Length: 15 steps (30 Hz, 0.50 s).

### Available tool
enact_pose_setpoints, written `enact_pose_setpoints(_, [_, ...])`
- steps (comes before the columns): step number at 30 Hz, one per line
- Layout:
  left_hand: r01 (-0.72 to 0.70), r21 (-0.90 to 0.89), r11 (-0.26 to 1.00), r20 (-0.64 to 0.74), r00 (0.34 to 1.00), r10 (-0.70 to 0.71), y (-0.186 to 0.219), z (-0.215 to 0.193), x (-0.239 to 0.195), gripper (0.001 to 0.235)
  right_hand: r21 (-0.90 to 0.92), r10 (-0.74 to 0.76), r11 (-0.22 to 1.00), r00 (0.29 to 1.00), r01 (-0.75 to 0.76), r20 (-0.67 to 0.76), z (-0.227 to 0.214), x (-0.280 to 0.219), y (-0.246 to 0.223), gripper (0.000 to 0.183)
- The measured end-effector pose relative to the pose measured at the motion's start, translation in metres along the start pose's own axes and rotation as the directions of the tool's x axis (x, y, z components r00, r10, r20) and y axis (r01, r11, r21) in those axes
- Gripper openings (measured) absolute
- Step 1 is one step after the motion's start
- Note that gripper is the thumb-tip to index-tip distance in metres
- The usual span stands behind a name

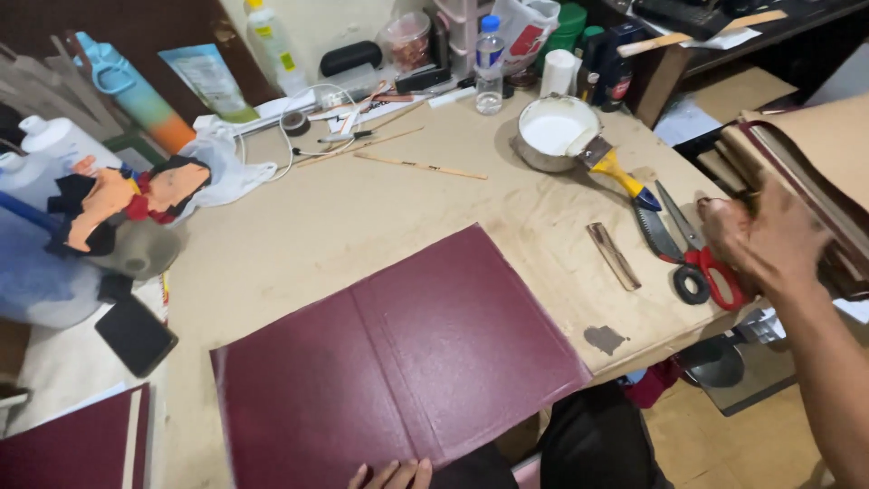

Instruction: The person applies glue to a board, attaches a spine strip, and presses a cover board into place. They then wipe a maroon cover sheet with a cloth and place it over the assembled board. The person handles boards, glue, a brush, a cloth, and a cover sheet.

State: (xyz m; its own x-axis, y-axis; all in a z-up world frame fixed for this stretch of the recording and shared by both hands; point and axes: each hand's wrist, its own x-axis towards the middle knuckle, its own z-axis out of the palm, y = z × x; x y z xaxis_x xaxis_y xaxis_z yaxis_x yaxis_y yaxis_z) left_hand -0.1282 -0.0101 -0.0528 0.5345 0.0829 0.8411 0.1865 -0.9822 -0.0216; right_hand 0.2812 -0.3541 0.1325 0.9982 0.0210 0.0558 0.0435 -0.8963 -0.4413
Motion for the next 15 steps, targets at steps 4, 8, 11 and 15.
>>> enact_pose_setpoints(4, [-0.094,-0.010,0.996,-0.105,0.990,0.093,-0.005,-0.013,0.048,0.027,-0.341,-0.406,0.899,0.818,0.276,-0.407,0.037,-0.005,0.019,0.053])
enact_pose_setpoints(8, [-0.128,-0.218,0.967,0.204,0.963,0.173,-0.019,-0.052,0.082,0.036,-0.029,-0.461,0.888,0.887,0.460,-0.029,0.082,-0.025,-0.012,0.058])
enact_pose_setpoints(11, [-0.032,-0.347,0.937,0.277,0.951,0.136,-0.007,-0.072,0.124,0.009,-0.178,-0.276,0.939,0.953,0.296,0.127,0.130,0.022,0.005,0.062])
enact_pose_setpoints(15, [0.137,-0.394,0.909,0.349,0.937,0.009,-0.007,-0.081,0.125,0.015,0.488,-0.291,0.849,0.950,0.203,0.110,0.195,0.073,0.036,0.078])
